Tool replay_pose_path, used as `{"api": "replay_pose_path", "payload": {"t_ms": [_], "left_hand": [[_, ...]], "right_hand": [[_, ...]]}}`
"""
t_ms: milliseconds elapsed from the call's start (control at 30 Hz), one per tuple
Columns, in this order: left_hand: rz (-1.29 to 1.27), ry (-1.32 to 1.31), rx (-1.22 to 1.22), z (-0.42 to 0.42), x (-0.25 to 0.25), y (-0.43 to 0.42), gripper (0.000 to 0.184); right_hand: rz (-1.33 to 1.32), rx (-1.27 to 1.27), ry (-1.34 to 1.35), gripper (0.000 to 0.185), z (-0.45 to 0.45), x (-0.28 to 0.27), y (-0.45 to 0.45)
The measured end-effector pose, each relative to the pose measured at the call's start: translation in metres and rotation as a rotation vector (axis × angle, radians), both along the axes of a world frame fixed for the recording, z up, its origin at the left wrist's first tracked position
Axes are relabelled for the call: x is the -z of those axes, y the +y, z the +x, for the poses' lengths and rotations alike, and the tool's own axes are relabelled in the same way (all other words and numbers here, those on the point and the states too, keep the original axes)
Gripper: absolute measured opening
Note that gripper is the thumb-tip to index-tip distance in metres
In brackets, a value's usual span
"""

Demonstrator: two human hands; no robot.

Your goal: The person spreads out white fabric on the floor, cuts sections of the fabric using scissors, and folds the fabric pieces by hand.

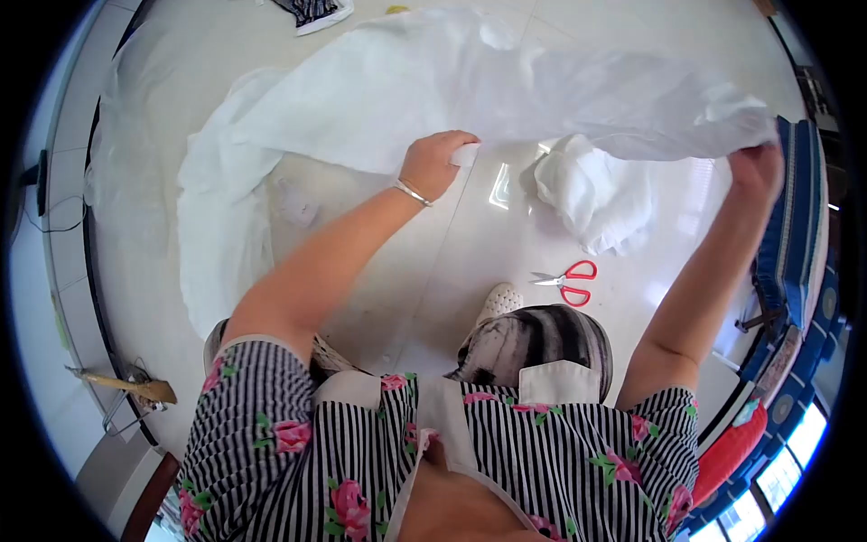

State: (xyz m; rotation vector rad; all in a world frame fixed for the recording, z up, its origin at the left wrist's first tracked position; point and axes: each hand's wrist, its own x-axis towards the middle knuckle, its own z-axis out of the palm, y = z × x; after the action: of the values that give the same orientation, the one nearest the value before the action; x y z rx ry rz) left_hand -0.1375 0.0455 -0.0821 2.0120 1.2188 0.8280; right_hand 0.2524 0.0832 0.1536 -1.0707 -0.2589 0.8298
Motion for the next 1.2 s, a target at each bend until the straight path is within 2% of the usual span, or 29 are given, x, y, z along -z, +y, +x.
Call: {"api": "replay_pose_path", "payload": {"t_ms": [33,67,100,133,167,233,300,367,467,567,667,767,800,867,900,933,967,1000,1033,1067,1100,1133,1167,1200], "left_hand": [[-0.023,0.013,0.054,-0.004,-0.016,0.003,0.030],[-0.051,0.026,0.109,-0.006,-0.026,0.004,0.029],[-0.091,0.026,0.125,-0.006,-0.029,0.007,0.030],[-0.128,0.027,0.141,-0.006,-0.031,0.009,0.031],[-0.173,0.032,0.159,-0.006,-0.033,0.008,0.031],[-0.148,0.081,0.221,-0.006,-0.038,0.008,0.031],[-0.098,0.094,0.272,-0.007,-0.042,0.010,0.031],[-0.031,0.074,0.299,-0.009,-0.045,0.010,0.030],[-0.031,0.112,0.269,-0.013,-0.050,0.011,0.021],[-0.005,-0.074,0.096,-0.007,-0.044,0.008,0.015],[-0.047,-0.023,-0.068,0.006,-0.046,0.002,0.006],[-0.061,0.037,-0.038,0.025,-0.059,-0.007,0.014],[-0.109,0.025,-0.040,0.027,-0.060,-0.007,0.017],[-0.202,-0.004,-0.038,0.034,-0.061,-0.003,0.021],[-0.124,-0.014,0.075,0.034,-0.069,-0.002,0.020],[-0.055,-0.023,0.185,0.027,-0.085,-0.006,0.019],[0.023,-0.027,0.293,0.013,-0.103,-0.009,0.018],[0.028,-0.004,0.359,-0.011,-0.124,-0.009,0.017],[0.022,0.021,0.417,-0.046,-0.138,-0.012,0.016],[0.233,0.105,0.367,-0.091,-0.126,-0.011,0.009],[0.077,0.294,0.376,-0.156,-0.115,-0.001,0.004],[0.096,0.428,0.294,-0.207,-0.115,0.003,0.009],[0.439,0.563,0.232,-0.262,-0.102,0.003,0.011],[0.315,0.765,0.110,-0.310,-0.105,0.002,0.015]], "right_hand": [[-0.158,0.064,-0.203,0.029,0.062,0.045,0.014],[-0.395,0.182,-0.512,0.038,0.082,0.081,0.010],[-0.573,0.237,-0.704,0.050,0.089,0.099,0.006],[-0.344,0.328,-0.903,0.054,0.061,0.110,0.005],[-0.278,0.111,-1.095,0.055,0.052,0.133,0.001],[-0.150,-0.407,-1.196,0.047,-0.068,0.136,-0.015],[-0.099,-0.757,-1.424,0.057,-0.129,0.150,-0.019],[-0.523,-1.134,-1.207,0.051,-0.163,0.159,-0.010],[-0.673,-1.363,-1.057,0.040,-0.178,0.185,-0.003],[-0.460,-1.169,-0.903,0.045,-0.188,0.192,-0.005],[-0.510,-0.857,-0.762,0.045,-0.205,0.198,-0.001],[-0.327,-0.525,-1.516,0.042,-0.216,0.184,-0.001],[-0.212,-0.509,-1.668,0.038,-0.212,0.189,0.002],[-0.168,-0.440,-1.704,0.037,-0.196,0.193,0.005],[-0.145,-0.400,-1.726,0.036,-0.184,0.195,0.010],[-0.205,-0.350,-1.805,0.030,-0.155,0.221,0.017],[-0.758,-0.413,-1.783,0.028,-0.102,0.239,0.025],[-0.785,-0.251,-1.651,0.029,-0.045,0.244,0.016],[-1.080,-0.262,-1.701,0.029,-0.001,0.232,0.004],[-1.063,-0.171,-1.737,0.030,0.044,0.230,-0.021],[-1.225,-0.153,-1.782,0.030,0.074,0.215,-0.043],[-1.376,-0.153,-1.814,0.032,0.098,0.198,-0.064],[-1.441,-0.150,-1.881,0.031,0.124,0.189,-0.087],[-1.490,-0.115,-1.874,0.031,0.147,0.183,-0.104]]}}
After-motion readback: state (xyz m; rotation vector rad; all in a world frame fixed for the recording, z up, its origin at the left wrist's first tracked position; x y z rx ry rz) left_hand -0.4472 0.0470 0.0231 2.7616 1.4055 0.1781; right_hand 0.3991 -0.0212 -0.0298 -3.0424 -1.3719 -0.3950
